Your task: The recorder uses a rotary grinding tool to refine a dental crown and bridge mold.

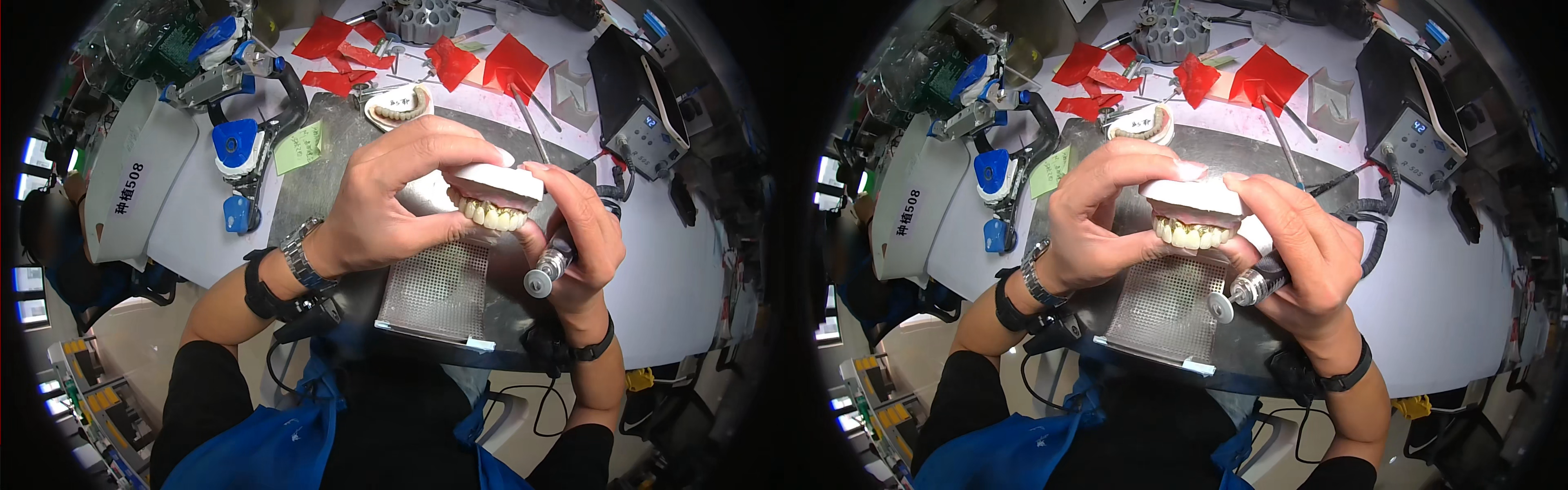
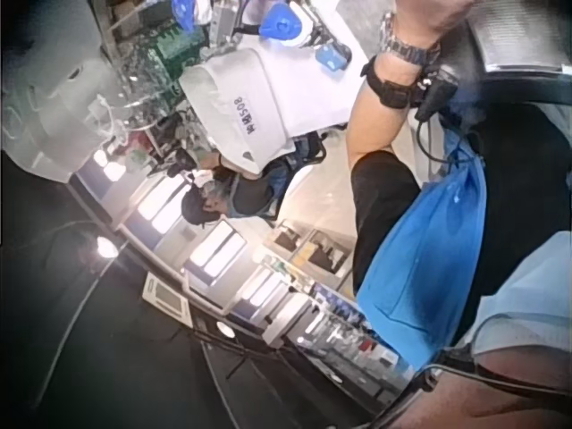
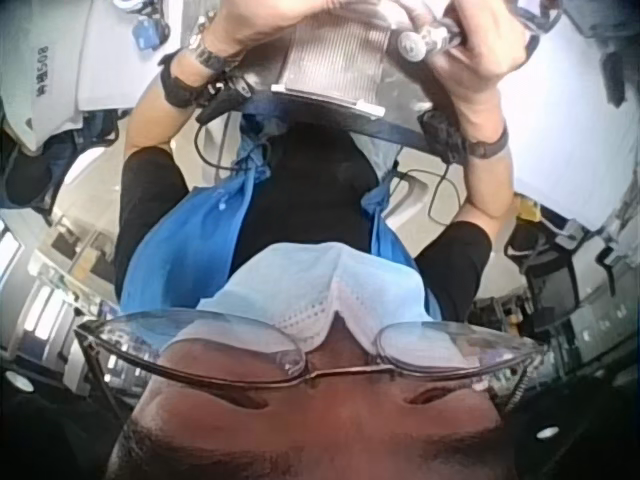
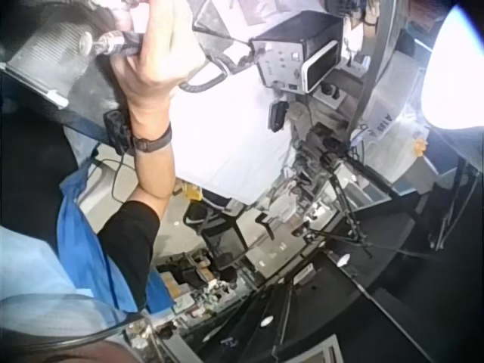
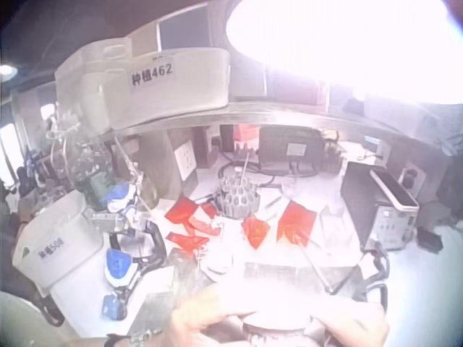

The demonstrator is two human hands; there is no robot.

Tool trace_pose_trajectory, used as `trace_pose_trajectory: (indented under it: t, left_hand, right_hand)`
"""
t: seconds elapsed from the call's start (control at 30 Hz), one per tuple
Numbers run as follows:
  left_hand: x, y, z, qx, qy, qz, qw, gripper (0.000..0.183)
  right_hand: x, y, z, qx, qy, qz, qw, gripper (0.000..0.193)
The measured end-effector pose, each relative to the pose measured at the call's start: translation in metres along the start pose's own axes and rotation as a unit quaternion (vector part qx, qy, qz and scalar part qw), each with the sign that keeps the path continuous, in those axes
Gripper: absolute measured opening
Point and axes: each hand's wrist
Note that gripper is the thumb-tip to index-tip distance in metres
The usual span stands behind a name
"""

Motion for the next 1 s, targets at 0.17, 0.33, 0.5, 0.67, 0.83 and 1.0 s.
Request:
trace_pose_trajectory:
  t: [0.17,0.33,0.5,0.67,0.83,1.0]
  left_hand:
    - [-0.002,-0.001,-0.002,0.003,-0.042,-0.008,0.999,0.050]
    - [-0.002,0.001,-0.005,-0.006,-0.060,-0.030,0.998,0.053]
    - [-0.004,0.001,-0.004,-0.009,-0.052,-0.035,0.998,0.051]
    - [-0.009,-0.001,-0.004,-0.002,-0.054,-0.030,0.998,0.050]
    - [-0.009,0.000,-0.002,-0.004,-0.044,-0.014,0.999,0.049]
    - [-0.007,0.004,-0.002,-0.015,-0.038,-0.019,0.999,0.049]
  right_hand:
    - [0.001,-0.003,0.003,0.032,0.011,-0.008,0.999,0.040]
    - [0.004,-0.006,0.003,0.048,0.015,-0.022,0.998,0.042]
    - [0.006,-0.007,0.003,0.046,0.010,-0.020,0.999,0.044]
    - [0.007,-0.007,0.004,0.044,0.008,-0.009,0.999,0.043]
    - [0.009,-0.007,0.005,0.035,0.016,-0.011,0.999,0.043]
    - [0.010,-0.006,0.005,0.020,0.028,-0.008,0.999,0.042]
Point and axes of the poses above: each hand's wrist, its own z-axis away from the middle knuckle, its own y-axis out of the back of the hand, x = y × z, and after that the axes turned 2 degrees about -y, right-handed
